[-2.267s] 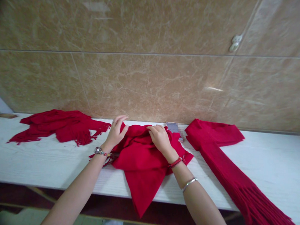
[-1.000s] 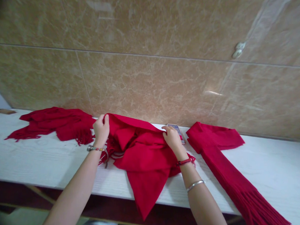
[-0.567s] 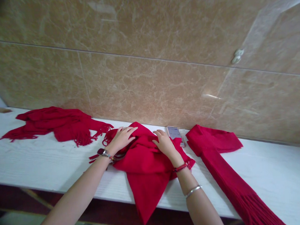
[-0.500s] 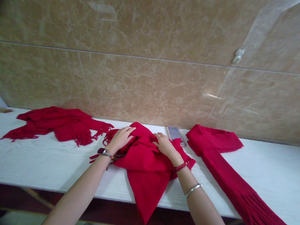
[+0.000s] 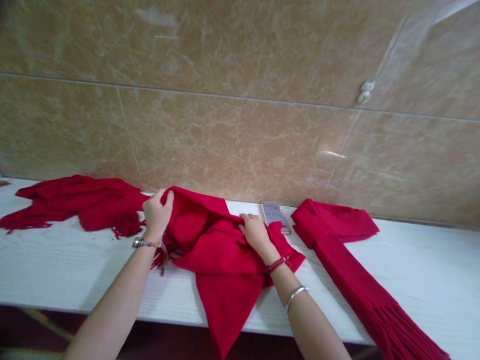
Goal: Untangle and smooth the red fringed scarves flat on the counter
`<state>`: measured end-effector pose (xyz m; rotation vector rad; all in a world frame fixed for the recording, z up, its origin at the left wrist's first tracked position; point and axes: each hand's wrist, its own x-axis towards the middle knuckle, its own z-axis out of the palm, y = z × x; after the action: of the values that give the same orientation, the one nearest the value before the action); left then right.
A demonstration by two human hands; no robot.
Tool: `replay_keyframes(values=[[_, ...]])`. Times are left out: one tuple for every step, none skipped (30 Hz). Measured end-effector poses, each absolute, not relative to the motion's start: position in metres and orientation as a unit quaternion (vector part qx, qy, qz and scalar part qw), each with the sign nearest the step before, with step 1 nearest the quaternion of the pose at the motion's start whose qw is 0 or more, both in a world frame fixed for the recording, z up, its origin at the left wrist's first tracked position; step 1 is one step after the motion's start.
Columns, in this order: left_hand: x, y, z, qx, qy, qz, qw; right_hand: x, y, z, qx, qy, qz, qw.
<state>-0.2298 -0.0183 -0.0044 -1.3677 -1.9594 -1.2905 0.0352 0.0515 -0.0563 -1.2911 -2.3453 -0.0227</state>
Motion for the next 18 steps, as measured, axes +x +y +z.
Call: replay_keyframes(values=[[-0.233,-0.019,-0.005,-0.472,-0.727,-0.448,0.218,0.035,0.050,-0.053,-0.478,-0.849,0.005,0.223],[-0.235,-0.019,-0.006,-0.461,-0.742,-0.431,0.225,0.035,0.048,-0.050,-0.485,-0.846,0.015,0.221],[-0.234,-0.018,-0.008,-0.466,-0.746,-0.414,0.233,0.034,0.047,-0.046,-0.486,-0.844,0.020,0.228],[-0.232,-0.018,-0.011,-0.487,-0.738,-0.399,0.242,0.034,0.045,-0.043,-0.480,-0.843,0.022,0.242],[-0.227,-0.017,-0.013,-0.526,-0.716,-0.385,0.249,0.033,0.043,-0.040,-0.465,-0.846,0.025,0.262],[-0.220,-0.016,-0.016,-0.580,-0.682,-0.370,0.247,0.032,0.040,-0.037,-0.442,-0.850,0.033,0.283],[-0.212,-0.016,-0.019,-0.643,-0.638,-0.353,0.233,0.031,0.037,-0.035,-0.416,-0.856,0.045,0.304],[-0.203,-0.015,-0.021,-0.707,-0.589,-0.332,0.208,0.029,0.034,-0.033,-0.391,-0.860,0.059,0.323],[-0.195,-0.015,-0.022,-0.764,-0.540,-0.307,0.175,0.027,0.030,-0.031,-0.371,-0.861,0.072,0.341],[-0.187,-0.015,-0.024,-0.808,-0.499,-0.281,0.141,0.025,0.026,-0.030,-0.356,-0.859,0.083,0.359],[-0.181,-0.015,-0.025,-0.837,-0.471,-0.258,0.109,0.023,0.023,-0.029,-0.346,-0.854,0.090,0.378],[-0.176,-0.014,-0.025,-0.852,-0.456,-0.243,0.085,0.021,0.019,-0.028,-0.339,-0.847,0.094,0.398],[-0.174,-0.014,-0.026,-0.856,-0.452,-0.240,0.069,0.019,0.017,-0.027,-0.332,-0.841,0.094,0.416],[-0.173,-0.013,-0.026,-0.851,-0.456,-0.253,0.059,0.018,0.015,-0.026,-0.325,-0.836,0.093,0.432],[-0.173,-0.013,-0.026,-0.838,-0.465,-0.282,0.053,0.018,0.014,-0.025,-0.320,-0.833,0.091,0.443],[-0.174,-0.012,-0.026,-0.818,-0.476,-0.320,0.049,0.018,0.014,-0.025,-0.316,-0.832,0.088,0.448],[-0.177,-0.012,-0.026,-0.792,-0.489,-0.363,0.048,0.019,0.015,-0.024,-0.317,-0.833,0.084,0.446],[-0.180,-0.012,-0.025,-0.763,-0.502,-0.404,0.048,0.021,0.017,-0.024,-0.324,-0.835,0.078,0.437]])
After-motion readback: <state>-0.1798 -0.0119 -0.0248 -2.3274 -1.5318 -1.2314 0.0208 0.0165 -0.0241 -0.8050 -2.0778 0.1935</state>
